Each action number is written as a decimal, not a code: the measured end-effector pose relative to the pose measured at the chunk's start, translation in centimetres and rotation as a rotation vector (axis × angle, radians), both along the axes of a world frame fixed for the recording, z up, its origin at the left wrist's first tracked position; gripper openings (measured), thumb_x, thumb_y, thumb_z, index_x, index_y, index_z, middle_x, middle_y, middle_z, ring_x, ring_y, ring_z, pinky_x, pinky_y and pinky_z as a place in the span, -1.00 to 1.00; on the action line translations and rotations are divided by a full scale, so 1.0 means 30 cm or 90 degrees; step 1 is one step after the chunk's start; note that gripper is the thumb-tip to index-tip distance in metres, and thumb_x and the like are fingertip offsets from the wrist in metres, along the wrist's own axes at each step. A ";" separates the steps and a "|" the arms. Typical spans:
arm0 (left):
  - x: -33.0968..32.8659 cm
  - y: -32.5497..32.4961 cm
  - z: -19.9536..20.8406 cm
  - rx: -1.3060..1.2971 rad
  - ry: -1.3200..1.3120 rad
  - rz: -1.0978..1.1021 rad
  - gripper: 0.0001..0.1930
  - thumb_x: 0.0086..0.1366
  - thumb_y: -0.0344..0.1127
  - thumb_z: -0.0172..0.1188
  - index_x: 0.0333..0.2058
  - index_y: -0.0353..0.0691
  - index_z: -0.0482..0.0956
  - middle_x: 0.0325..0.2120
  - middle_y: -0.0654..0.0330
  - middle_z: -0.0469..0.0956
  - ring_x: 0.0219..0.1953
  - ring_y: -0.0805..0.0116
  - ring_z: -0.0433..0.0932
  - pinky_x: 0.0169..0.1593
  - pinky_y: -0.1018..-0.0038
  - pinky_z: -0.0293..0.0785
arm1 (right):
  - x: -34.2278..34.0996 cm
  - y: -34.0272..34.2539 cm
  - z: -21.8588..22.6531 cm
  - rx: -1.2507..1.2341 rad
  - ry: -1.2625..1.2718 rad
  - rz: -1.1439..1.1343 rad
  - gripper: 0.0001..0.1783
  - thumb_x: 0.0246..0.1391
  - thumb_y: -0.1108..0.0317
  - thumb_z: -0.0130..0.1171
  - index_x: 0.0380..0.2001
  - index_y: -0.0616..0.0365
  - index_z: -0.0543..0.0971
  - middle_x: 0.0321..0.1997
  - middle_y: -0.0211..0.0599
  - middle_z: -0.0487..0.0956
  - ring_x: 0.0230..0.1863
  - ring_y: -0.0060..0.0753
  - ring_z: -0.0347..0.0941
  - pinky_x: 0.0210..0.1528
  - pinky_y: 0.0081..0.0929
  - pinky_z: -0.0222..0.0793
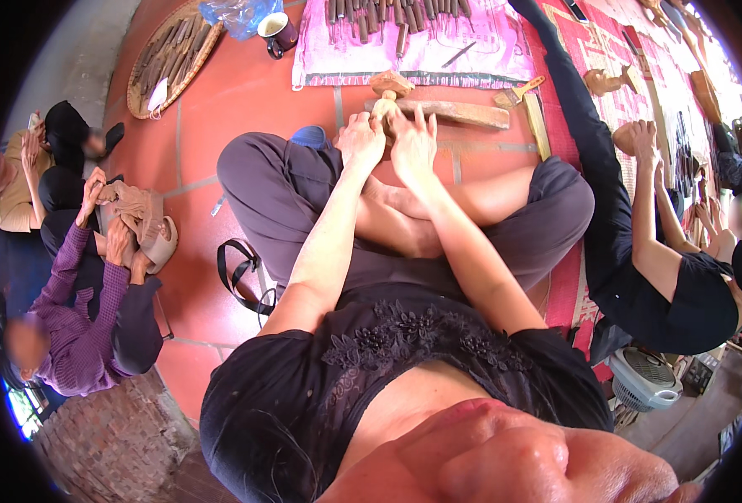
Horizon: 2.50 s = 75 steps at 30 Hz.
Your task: The person sits on the floor and uses a small knife to carve a piece of wood held in their hands. They repeatedly rotate the wood and shave off small pieces to shape it. Other people are sitting nearby performing similar tasks.
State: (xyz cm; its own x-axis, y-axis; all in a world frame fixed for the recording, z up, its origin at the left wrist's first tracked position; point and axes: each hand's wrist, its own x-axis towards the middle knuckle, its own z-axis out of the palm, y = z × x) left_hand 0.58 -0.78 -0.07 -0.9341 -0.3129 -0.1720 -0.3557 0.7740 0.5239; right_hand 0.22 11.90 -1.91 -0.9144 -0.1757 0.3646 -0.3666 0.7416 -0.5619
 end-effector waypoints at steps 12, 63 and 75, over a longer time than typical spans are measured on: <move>0.002 0.003 -0.038 -0.023 0.046 -0.003 -0.58 0.47 0.01 -0.12 -0.09 -0.18 0.57 -0.01 0.04 0.57 -0.02 -0.19 0.56 0.07 -0.07 0.40 | 0.012 0.015 -0.032 -0.002 -0.007 -0.031 -0.61 0.17 0.46 -0.04 0.00 0.16 0.66 0.04 -0.12 0.67 0.35 0.24 0.32 0.48 0.16 -0.05; 0.027 0.036 0.028 0.834 0.070 0.203 -0.38 0.45 0.22 0.01 0.10 -0.26 0.56 -0.11 0.17 0.66 -0.18 0.42 0.68 -0.23 0.42 0.65 | 0.008 0.074 0.318 -0.048 -0.007 0.067 -0.55 0.26 0.46 -0.01 0.20 0.31 0.48 0.25 0.11 0.50 0.30 0.06 0.42 0.34 -0.14 0.32; 0.020 0.030 -0.066 0.602 0.067 0.267 -0.33 0.33 0.25 0.20 -0.11 -0.42 0.67 -0.27 0.01 0.70 -0.20 0.25 0.66 -0.08 0.35 0.56 | -0.003 0.057 0.155 -0.036 -0.092 -0.003 -0.57 0.27 0.43 -0.01 0.17 0.32 0.49 0.15 0.15 0.54 0.04 0.14 0.58 0.05 -0.09 0.52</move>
